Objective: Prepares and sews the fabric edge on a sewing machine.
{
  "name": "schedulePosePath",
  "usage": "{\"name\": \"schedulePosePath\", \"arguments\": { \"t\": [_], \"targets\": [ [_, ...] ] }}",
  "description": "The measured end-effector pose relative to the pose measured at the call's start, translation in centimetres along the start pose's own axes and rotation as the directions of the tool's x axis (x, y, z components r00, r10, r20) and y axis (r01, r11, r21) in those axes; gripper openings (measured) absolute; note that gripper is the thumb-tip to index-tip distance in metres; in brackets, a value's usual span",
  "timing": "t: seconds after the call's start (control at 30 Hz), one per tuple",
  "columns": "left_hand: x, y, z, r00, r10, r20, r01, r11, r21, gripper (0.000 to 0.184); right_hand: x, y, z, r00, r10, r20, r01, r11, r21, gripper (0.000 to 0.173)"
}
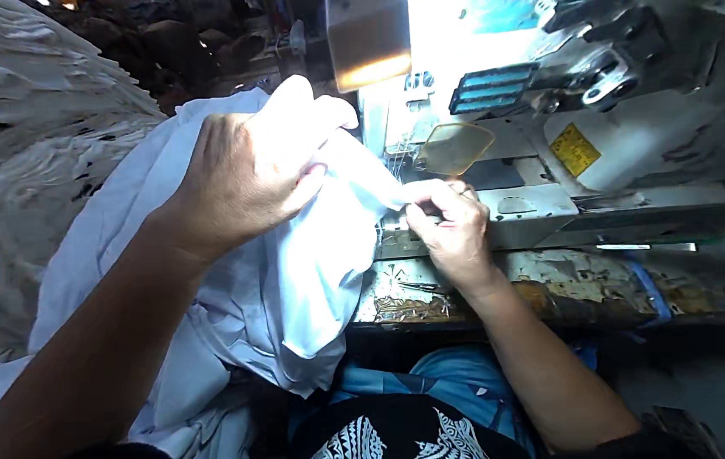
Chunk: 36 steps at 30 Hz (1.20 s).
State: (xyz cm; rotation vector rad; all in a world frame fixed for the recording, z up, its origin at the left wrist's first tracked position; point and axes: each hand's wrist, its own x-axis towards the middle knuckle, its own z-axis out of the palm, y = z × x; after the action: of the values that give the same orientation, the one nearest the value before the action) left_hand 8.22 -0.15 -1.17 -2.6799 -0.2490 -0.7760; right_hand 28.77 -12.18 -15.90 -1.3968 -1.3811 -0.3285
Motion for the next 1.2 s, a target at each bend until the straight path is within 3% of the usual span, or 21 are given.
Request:
{"name": "schedulePosePath", "arguments": {
  "t": [0.1,0.3,0.4,0.5,0.6,0.87,1.2],
  "targets": [
    [-0.2,0.3,0.6,0.997,0.016,-0.071,-0.017,1.0,-0.007,0.031,0.7,-0.3,-1.3,0.978,0.018,0.207,-0.027,0.999,0.041,0.013],
    [-0.8,1.8,1.3,0.98,0.088,-0.177,-0.099,0.994,-0.055,0.025,-1.1,-1.2,-1.5,0.979,-0.047,0.2,0.026,0.994,0.109,0.019],
    [-1.2,2.9,1.1,0.979,0.173,-0.108,-0.186,0.975,-0.125,0.025,-2.8,-2.4,-2.7,0.962,0.007,0.273,-0.086,0.957,0.277,0.018],
    [-1.2,3.2,1.1,0.966,0.255,0.033,-0.245,0.951,-0.191,0.021,-4.5,-2.5,-3.5,0.921,0.04,0.388,-0.244,0.836,0.493,0.013],
    [-1.1,2.7,1.4,0.962,0.262,0.074,-0.239,0.944,-0.226,0.019,-5.5,-2.6,-3.8,0.898,0.074,0.435,-0.333,0.761,0.557,0.011],
    [-0.2,1.1,1.3,0.938,0.321,0.134,-0.272,0.917,-0.29,0.021,-6.5,-1.7,-2.0,0.91,0.196,0.364,-0.392,0.689,0.609,0.004],
    [0.9,-1.1,0.4,0.945,0.27,0.185,-0.219,0.941,-0.257,0.026,-4.9,0.4,-0.2,0.967,0.051,0.25,-0.171,0.855,0.489,0.011]
  ]
}}
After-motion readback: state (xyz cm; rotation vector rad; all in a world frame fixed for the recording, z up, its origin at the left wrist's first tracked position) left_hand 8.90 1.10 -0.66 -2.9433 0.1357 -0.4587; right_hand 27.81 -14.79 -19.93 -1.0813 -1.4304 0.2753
